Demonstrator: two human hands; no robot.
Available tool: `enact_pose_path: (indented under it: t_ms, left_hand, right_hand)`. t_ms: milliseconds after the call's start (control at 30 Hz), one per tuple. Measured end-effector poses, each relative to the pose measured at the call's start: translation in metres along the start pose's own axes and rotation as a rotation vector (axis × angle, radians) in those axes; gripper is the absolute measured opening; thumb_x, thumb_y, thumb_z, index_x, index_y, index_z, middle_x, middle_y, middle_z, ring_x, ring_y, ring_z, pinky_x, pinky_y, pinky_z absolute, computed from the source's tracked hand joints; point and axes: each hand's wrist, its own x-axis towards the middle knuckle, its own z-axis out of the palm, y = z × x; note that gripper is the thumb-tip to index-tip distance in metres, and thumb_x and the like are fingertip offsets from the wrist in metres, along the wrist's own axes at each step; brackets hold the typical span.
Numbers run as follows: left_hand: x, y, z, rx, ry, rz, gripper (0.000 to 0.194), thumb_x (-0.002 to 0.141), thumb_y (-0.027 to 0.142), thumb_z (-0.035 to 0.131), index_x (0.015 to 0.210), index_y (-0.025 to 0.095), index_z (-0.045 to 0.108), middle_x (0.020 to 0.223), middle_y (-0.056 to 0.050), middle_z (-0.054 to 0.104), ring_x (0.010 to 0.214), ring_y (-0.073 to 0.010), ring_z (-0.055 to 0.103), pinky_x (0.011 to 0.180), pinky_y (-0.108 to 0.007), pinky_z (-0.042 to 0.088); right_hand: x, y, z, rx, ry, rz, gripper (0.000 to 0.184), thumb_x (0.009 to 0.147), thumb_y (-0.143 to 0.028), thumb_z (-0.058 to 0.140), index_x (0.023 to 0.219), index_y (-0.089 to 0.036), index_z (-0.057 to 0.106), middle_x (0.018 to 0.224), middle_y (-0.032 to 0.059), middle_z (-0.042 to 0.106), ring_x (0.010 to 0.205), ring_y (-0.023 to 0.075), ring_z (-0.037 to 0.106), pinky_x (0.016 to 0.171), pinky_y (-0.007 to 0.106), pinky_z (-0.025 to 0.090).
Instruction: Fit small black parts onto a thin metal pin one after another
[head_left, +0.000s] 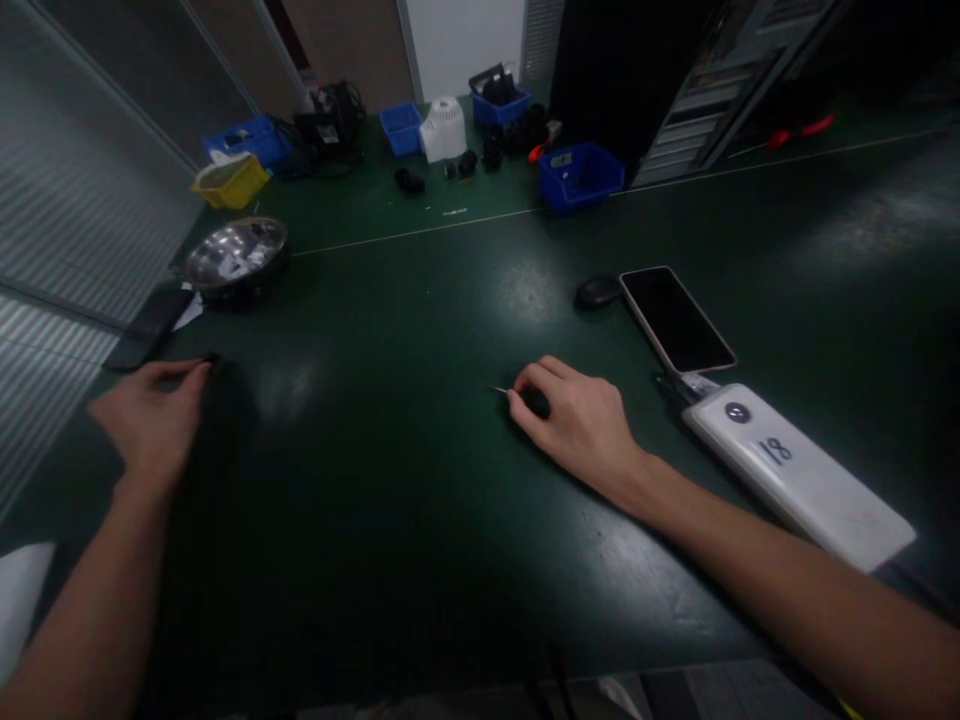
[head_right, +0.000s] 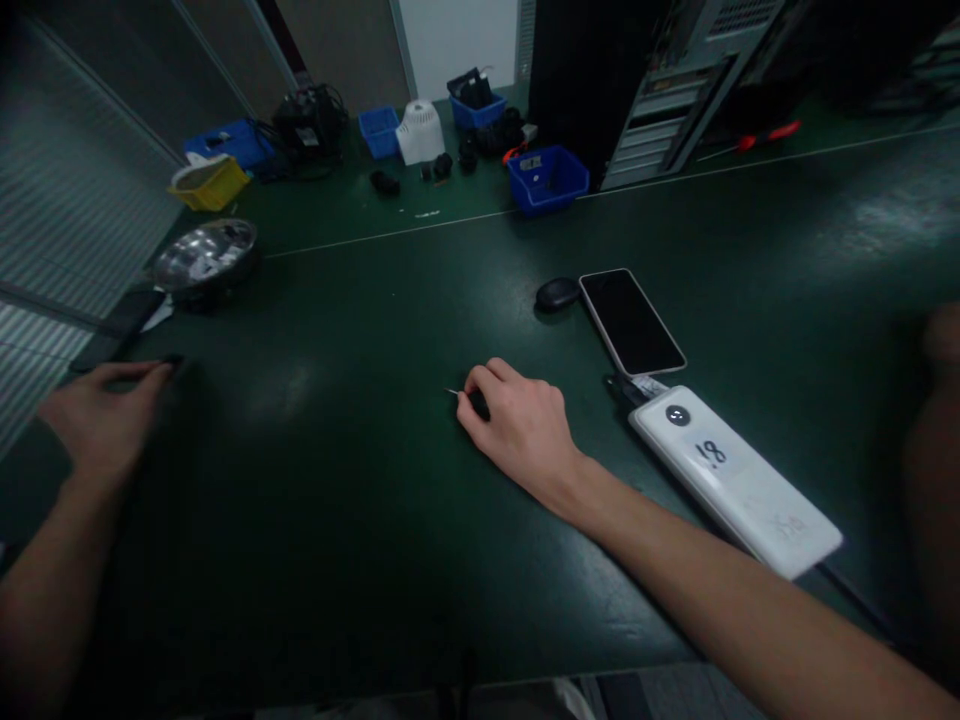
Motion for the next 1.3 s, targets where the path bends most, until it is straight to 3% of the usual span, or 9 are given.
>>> enact_pose_path:
  t_ms: [33, 133, 233, 333, 500, 633, 767, 967, 1300]
  left_hand:
    - [-0.006, 0.028, 0.001, -0.039, 0.005, 0.048, 0.028, 0.089, 0.045, 0.067, 0.101, 0.020, 0.073, 0.072, 0.003, 0.065, 0.067, -0.0169, 0.056, 0.071, -0.031, 0.043]
    - [-0.034, 0.123, 0.001, -0.349, -0.175, 0.433, 0.025, 0.092, 0.038, 0.068, 0.110, 0.020, 0.072, 0.110, -0.003, 0.073, 0.096, -0.0205, 0.066, 0.082, -0.034, 0.052]
    - [-0.065, 0.202, 0.003, -0.606, -0.414, 0.721, 0.018, 0.096, 0.028, 0.065, 0.110, 0.019, 0.071, 0.113, -0.005, 0.072, 0.103, -0.0194, 0.066, 0.089, -0.035, 0.054]
    - [-0.085, 0.246, 0.013, -0.731, -0.523, 0.859, 0.013, 0.098, 0.023, 0.062, 0.107, 0.018, 0.070, 0.110, -0.004, 0.072, 0.100, -0.0168, 0.066, 0.089, -0.033, 0.054]
    - [-0.092, 0.253, 0.026, -0.766, -0.559, 0.835, 0.012, 0.099, 0.018, 0.059, 0.106, 0.018, 0.068, 0.111, -0.005, 0.071, 0.099, -0.0159, 0.064, 0.087, -0.032, 0.053]
    - [-0.091, 0.247, 0.025, -0.778, -0.560, 0.760, 0.011, 0.097, 0.018, 0.062, 0.106, 0.018, 0.068, 0.109, -0.005, 0.070, 0.097, -0.0159, 0.064, 0.083, -0.030, 0.053]
    - [-0.092, 0.248, 0.023, -0.744, -0.576, 0.713, 0.023, 0.095, 0.019, 0.065, 0.118, 0.019, 0.067, 0.103, -0.005, 0.069, 0.086, -0.0148, 0.061, 0.073, -0.028, 0.051]
    - [-0.090, 0.249, 0.024, -0.814, -0.571, 0.798, 0.022, 0.098, 0.018, 0.061, 0.118, 0.019, 0.069, 0.113, -0.006, 0.071, 0.105, -0.0168, 0.064, 0.092, -0.032, 0.053]
    - [-0.087, 0.246, 0.027, -0.939, -0.604, 0.793, 0.020, 0.096, 0.017, 0.063, 0.114, 0.019, 0.072, 0.112, -0.005, 0.074, 0.106, -0.0172, 0.069, 0.094, -0.033, 0.056]
  right_hand:
    - [0.000, 0.000, 0.000, 0.003, 0.005, -0.002, 0.022, 0.099, -0.040, 0.053, 0.095, -0.024, 0.066, 0.099, -0.0005, 0.067, 0.071, 0.0130, 0.058, 0.058, 0.029, 0.032]
    - [0.000, -0.001, 0.000, 0.011, 0.019, -0.007, 0.023, 0.099, -0.041, 0.053, 0.095, -0.023, 0.067, 0.099, 0.0004, 0.068, 0.072, 0.0131, 0.058, 0.059, 0.029, 0.033]
    - [0.000, -0.002, 0.000, 0.028, 0.021, -0.009, 0.023, 0.099, -0.040, 0.053, 0.095, -0.022, 0.067, 0.097, 0.0011, 0.068, 0.072, 0.0132, 0.059, 0.060, 0.029, 0.034]
    - [-0.001, -0.004, 0.000, 0.043, 0.033, -0.013, 0.022, 0.099, -0.039, 0.053, 0.095, -0.022, 0.066, 0.097, 0.0009, 0.068, 0.074, 0.0137, 0.061, 0.061, 0.029, 0.035]
    - [0.000, -0.004, 0.001, 0.061, 0.049, -0.015, 0.022, 0.099, -0.039, 0.053, 0.094, -0.022, 0.065, 0.096, 0.0003, 0.068, 0.074, 0.0135, 0.061, 0.063, 0.029, 0.037]
    - [0.000, -0.004, 0.001, 0.055, 0.032, -0.036, 0.022, 0.098, -0.038, 0.053, 0.093, -0.021, 0.065, 0.095, 0.0012, 0.068, 0.075, 0.0143, 0.062, 0.063, 0.028, 0.037]
    - [0.001, -0.004, 0.001, 0.054, 0.017, -0.045, 0.022, 0.098, -0.039, 0.053, 0.092, -0.021, 0.065, 0.094, 0.0013, 0.067, 0.073, 0.0139, 0.060, 0.062, 0.028, 0.037]
    - [0.000, -0.003, 0.002, 0.058, 0.011, -0.057, 0.021, 0.097, -0.038, 0.053, 0.092, -0.022, 0.066, 0.092, 0.0006, 0.066, 0.072, 0.0136, 0.060, 0.061, 0.028, 0.037]
    - [-0.002, -0.005, 0.003, 0.138, 0.004, -0.134, 0.023, 0.100, -0.038, 0.051, 0.097, -0.020, 0.066, 0.093, 0.0028, 0.066, 0.073, 0.0136, 0.059, 0.063, 0.027, 0.040]
